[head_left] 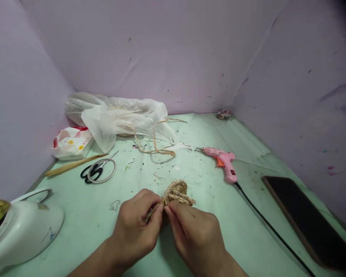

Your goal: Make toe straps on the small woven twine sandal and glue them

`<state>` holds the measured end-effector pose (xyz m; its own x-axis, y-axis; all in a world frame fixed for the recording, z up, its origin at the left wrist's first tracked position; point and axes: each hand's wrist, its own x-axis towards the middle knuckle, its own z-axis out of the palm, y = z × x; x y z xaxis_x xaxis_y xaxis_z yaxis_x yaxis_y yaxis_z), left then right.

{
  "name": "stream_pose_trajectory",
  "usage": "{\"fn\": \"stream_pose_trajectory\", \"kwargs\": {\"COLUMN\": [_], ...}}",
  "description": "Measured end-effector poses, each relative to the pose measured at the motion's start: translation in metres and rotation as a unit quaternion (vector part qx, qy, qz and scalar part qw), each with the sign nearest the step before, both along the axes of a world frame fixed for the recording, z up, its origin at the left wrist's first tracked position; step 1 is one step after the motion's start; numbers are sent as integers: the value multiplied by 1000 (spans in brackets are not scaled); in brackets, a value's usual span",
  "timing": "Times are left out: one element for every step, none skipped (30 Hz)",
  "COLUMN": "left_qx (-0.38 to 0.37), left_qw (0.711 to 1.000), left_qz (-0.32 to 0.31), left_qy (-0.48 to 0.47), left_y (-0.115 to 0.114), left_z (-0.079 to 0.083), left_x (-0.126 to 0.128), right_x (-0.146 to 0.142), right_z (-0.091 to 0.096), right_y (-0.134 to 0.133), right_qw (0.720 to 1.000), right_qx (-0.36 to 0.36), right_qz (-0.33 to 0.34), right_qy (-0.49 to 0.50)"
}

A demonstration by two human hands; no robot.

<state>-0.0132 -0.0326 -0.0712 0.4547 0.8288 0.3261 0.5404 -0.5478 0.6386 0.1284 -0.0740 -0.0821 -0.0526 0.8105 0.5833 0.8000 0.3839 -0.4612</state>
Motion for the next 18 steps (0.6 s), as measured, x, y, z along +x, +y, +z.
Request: {"fn": "stream_pose_trajectory", "kwargs": {"left_qx": [-15, -33, -51, -67, -79, -88, -93, -96, -98, -102, -109, -117, -125, -132, -136, -139, -141, -142], "left_qw": [1000, 999, 999, 998, 997, 996, 995, 995, 995, 995, 994, 993, 992, 991, 990, 990, 989, 989], "left_qz": [0, 1, 4, 8, 11, 11, 11, 8, 5, 2, -1, -3, -8, -13, -19, -26, -32, -37], "left_qy": [6, 12, 16, 19, 22, 22, 21, 20, 18, 17, 15, 12, 7, 2, -4, -9, -13, -15], "left_y": [2, 3, 5, 7, 8, 10, 11, 12, 14, 15, 15, 16, 17, 18, 20, 21, 22, 23], "left_z": [1, 2, 2, 2, 2, 2, 2, 1, 1, 1, 1, 2, 2, 3, 4, 4, 5, 6], "left_x": [-1, -2, -3, -4, -4, -5, -5, -5, -5, -5, -5, -5, -6, -6, -7, -8, -9, -10], "right_x": [0, 0, 0, 1, 2, 3, 6, 10, 15, 21, 27, 33, 39, 44, 48, 50, 51, 51], "right_z": [1, 2, 2, 3, 5, 7, 10, 14, 20, 26, 33, 40, 46, 50, 51, 50, 46, 40], "right_y": [0, 0, 0, -1, -2, -4, -6, -8, -10, -11, -11, -9, -6, 0, 7, 16, 25, 33], "right_qw": [1000, 1000, 999, 999, 998, 997, 996, 996, 997, 998, 999, 999, 1000, 1000, 999, 996, 989, 972], "right_qx": [1, -2, -8, -14, -20, -24, -25, -24, -21, -10, 1, -3, 9, 3, -29, -66, -116, -187], "right_qz": [-4, -8, -13, -20, -25, -28, -25, -15, -3, 15, 19, 16, 9, 4, 9, 7, 9, 30], "right_qy": [-5, -14, -28, -43, -59, -72, -80, -80, -75, -66, -49, -34, -13, 13, 32, 53, 89, 142]}}
